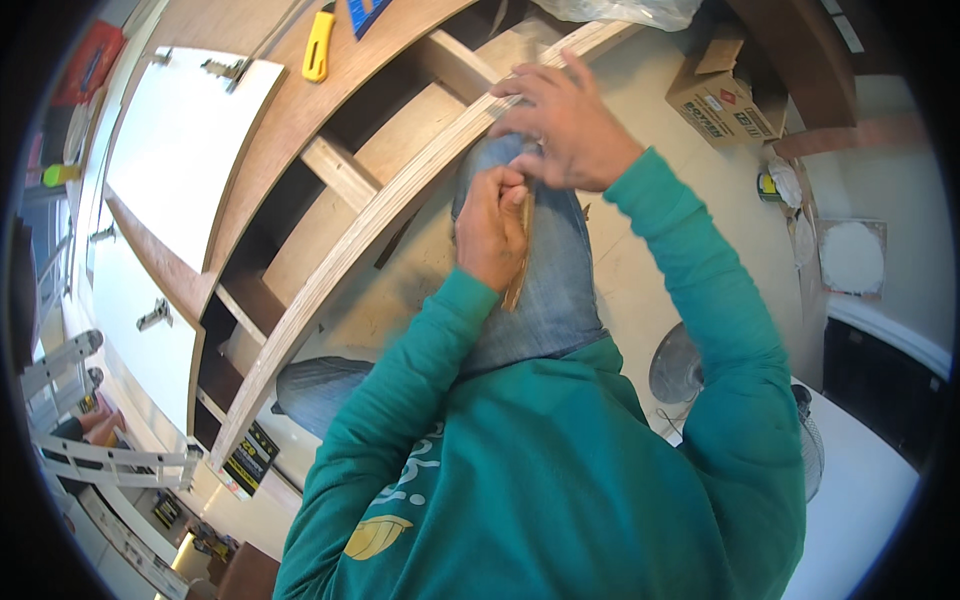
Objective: The person sits on the floor and applies a thin wooden trim strip to the edge of a wooden frame. They use a utility knife to cut the trim and their hands to peel off the backing and press the strip into place.
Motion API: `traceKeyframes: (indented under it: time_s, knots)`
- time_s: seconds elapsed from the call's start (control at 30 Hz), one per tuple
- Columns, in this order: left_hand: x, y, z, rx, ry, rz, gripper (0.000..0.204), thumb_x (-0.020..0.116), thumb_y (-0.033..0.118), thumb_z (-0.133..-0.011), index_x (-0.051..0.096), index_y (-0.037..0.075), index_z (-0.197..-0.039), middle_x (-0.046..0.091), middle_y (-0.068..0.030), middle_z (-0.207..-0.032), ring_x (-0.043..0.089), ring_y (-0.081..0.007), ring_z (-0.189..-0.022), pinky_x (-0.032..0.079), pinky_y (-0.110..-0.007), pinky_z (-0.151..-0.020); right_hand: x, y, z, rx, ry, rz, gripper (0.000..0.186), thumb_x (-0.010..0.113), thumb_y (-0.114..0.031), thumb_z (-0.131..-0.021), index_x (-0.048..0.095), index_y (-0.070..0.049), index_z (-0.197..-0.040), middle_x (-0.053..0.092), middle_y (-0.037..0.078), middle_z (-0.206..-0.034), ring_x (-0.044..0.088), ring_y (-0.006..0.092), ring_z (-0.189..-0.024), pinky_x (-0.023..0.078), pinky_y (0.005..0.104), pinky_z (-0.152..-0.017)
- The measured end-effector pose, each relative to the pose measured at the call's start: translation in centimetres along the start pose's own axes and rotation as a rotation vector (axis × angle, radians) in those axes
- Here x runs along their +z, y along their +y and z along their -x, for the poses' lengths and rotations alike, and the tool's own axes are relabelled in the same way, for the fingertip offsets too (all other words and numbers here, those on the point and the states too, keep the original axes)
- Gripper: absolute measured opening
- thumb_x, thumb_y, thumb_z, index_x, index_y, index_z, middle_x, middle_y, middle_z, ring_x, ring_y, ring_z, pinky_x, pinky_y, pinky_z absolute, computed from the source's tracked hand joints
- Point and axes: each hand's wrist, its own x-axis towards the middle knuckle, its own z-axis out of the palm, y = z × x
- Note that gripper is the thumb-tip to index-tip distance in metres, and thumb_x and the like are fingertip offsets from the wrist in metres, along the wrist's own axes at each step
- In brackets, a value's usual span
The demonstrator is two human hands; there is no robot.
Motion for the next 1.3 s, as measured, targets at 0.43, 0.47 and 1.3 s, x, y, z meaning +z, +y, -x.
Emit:
traceKeyframes:
  time_s: [0.43,0.47,1.3]
  knots:
    - [-4.9,-1.6,-0.7,-0.374,-0.194,0.441,0.018,0.058,0.012,-0.117,0.055,0.0,-0.13,0.064,-0.0012,-0.103,0.056,-0.0058,-0.09,0.05,-0.023,-0.083,3.2,-3.2,4.5,0.227,0.096,-0.555,0.036,0.079,-0.012,-0.092,0.067,-0.006,-0.126,0.071,0.015,-0.115,0.073,0.0346,-0.105,0.062,0.0427,-0.089]
    - [-4.8,-1.1,-1.1,-0.349,-0.175,0.43,0.016,0.059,0.01,-0.116,0.055,0.0,-0.129,0.063,-0.0016,-0.104,0.055,-0.0052,-0.089,0.05,-0.023,-0.082,3.0,-3.8,4.4,0.241,0.089,-0.544,0.037,0.08,-0.013,-0.092,0.067,-0.006,-0.126,0.071,0.015,-0.115,0.073,0.035,-0.105,0.062,0.0432,-0.088]
    - [-6.7,-0.1,-1.5,-0.187,-0.336,0.199,0.032,0.088,0.011,-0.093,0.083,0.01,-0.125,0.066,-0.0111,-0.137,0.072,-0.0172,-0.104,0.063,-0.028,-0.075,6.7,-7.9,6.3,0.551,0.349,-0.701,0.009,0.073,-0.006,-0.105,0.069,0.002,-0.104,0.063,0.021,-0.142,0.073,0.0359,-0.126,0.061,0.0393,-0.101]
